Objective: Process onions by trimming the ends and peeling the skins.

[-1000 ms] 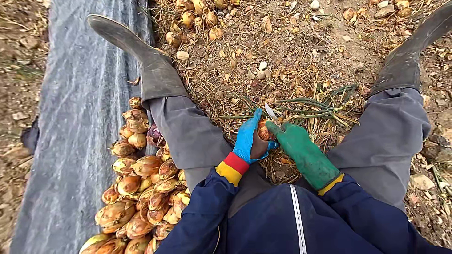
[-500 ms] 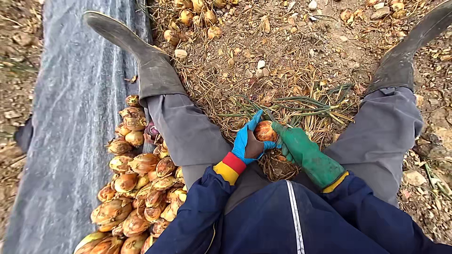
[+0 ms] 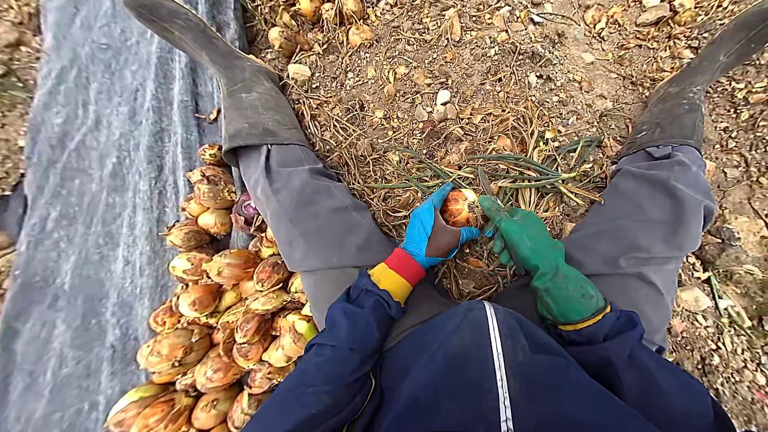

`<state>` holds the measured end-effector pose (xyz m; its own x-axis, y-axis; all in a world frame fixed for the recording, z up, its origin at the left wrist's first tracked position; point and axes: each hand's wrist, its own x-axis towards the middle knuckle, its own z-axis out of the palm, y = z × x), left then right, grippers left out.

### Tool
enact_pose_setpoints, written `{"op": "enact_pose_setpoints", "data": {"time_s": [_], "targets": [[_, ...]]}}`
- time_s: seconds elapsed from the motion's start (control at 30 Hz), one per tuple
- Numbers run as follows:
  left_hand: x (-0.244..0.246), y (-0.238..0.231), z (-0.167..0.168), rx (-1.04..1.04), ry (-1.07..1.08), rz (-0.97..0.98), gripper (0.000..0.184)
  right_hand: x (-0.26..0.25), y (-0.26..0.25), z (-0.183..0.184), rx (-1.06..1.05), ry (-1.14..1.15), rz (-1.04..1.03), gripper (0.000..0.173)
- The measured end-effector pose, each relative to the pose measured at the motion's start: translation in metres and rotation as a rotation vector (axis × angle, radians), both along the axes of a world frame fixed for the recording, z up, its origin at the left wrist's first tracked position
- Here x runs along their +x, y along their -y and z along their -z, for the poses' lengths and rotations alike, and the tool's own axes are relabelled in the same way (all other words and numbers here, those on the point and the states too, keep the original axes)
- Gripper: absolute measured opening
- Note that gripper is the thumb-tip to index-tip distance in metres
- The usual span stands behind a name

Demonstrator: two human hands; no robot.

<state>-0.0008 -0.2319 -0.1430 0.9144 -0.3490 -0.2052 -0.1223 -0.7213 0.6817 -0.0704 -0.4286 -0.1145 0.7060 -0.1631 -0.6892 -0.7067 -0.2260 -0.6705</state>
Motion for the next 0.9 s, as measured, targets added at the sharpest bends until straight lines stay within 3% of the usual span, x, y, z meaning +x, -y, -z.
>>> {"op": "enact_pose_setpoints", "data": {"time_s": [0.1, 0.17, 0.33, 0.43, 0.5, 0.6, 0.9], "targets": [[0.010, -0.005, -0.015, 0.007, -0.057, 0.056, 0.107, 0.007, -0.003, -0.007, -0.320, 0.050, -0.216, 0.083], [0.018, -0.012, -0.018, -0.090, -0.158, 0.118, 0.100, 0.009, -0.007, -0.008, -0.426, 0.078, -0.316, 0.085], [0.033, -0.029, 0.008, -0.242, -0.351, 0.142, 0.095, 0.012, -0.013, 0.011, -0.327, 0.036, -0.336, 0.089], [0.020, -0.029, -0.008, -0.283, -0.334, 0.019, 0.084, 0.011, -0.009, 0.019, -0.196, 0.032, -0.263, 0.085], [-0.001, -0.028, -0.021, -0.136, -0.206, 0.043, 0.104, 0.009, -0.009, 0.020, -0.192, 0.021, -0.257, 0.084], [-0.014, -0.020, -0.002, 0.068, -0.048, 0.090, 0.142, 0.008, -0.009, 0.022, -0.204, 0.028, -0.266, 0.086], [-0.016, -0.001, 0.001, 0.107, 0.035, 0.025, 0.134, 0.015, -0.012, 0.028, -0.108, -0.018, -0.118, 0.088]]}}
